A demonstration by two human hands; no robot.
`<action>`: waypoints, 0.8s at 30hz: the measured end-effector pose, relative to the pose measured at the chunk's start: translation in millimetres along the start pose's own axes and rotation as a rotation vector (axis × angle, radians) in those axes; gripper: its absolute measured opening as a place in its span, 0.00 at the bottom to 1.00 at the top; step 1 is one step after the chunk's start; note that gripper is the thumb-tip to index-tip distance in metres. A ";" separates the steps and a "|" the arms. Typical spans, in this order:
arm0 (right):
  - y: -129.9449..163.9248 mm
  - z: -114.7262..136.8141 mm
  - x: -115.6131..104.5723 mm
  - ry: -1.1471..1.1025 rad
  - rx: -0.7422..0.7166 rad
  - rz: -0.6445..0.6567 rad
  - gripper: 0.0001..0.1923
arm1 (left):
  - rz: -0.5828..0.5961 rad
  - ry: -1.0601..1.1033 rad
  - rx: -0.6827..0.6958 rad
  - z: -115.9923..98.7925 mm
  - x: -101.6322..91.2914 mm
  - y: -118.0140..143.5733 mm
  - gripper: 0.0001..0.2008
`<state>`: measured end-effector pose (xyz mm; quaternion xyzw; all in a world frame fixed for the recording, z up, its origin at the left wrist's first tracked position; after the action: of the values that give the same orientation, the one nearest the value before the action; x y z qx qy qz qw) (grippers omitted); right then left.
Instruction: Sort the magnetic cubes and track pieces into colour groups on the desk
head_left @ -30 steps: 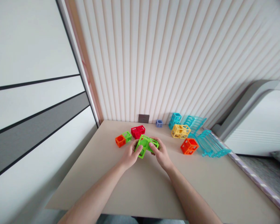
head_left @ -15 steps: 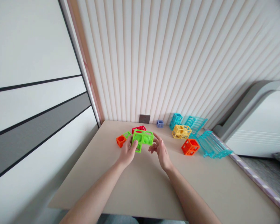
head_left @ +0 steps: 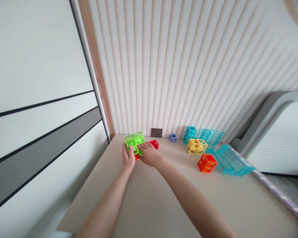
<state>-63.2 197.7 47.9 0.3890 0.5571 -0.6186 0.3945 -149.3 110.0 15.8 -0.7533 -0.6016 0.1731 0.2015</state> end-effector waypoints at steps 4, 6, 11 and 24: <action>-8.9 -5.1 12.3 0.024 -0.037 0.056 0.18 | 0.004 -0.094 0.056 -4.6 -1.5 -0.6 0.20; -8.2 -6.5 13.3 0.027 -0.045 0.063 0.18 | -0.005 -0.136 0.076 -6.8 -2.1 -0.7 0.19; -1.9 -14.4 -2.9 0.029 0.046 0.002 0.17 | -0.032 -0.215 0.113 -9.6 -1.8 -0.4 0.20; 114.7 -84.1 -25.0 -1.432 0.770 -0.661 0.21 | -0.049 -0.235 0.176 -17.5 -4.1 -1.9 0.23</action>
<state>55.7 275.1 20.6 -0.1679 0.0126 -0.9417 0.2913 -143.0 104.8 31.9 -0.6922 -0.6218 0.3074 0.1992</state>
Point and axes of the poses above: each hand's wrist, its own y-axis away from the middle knuckle, its own x-axis out of the palm, z = x × y, the point moved 9 cm from there along -y, towards the middle knuckle, and after that the axes turned 5 degrees about -z, right-handed, at the moved point
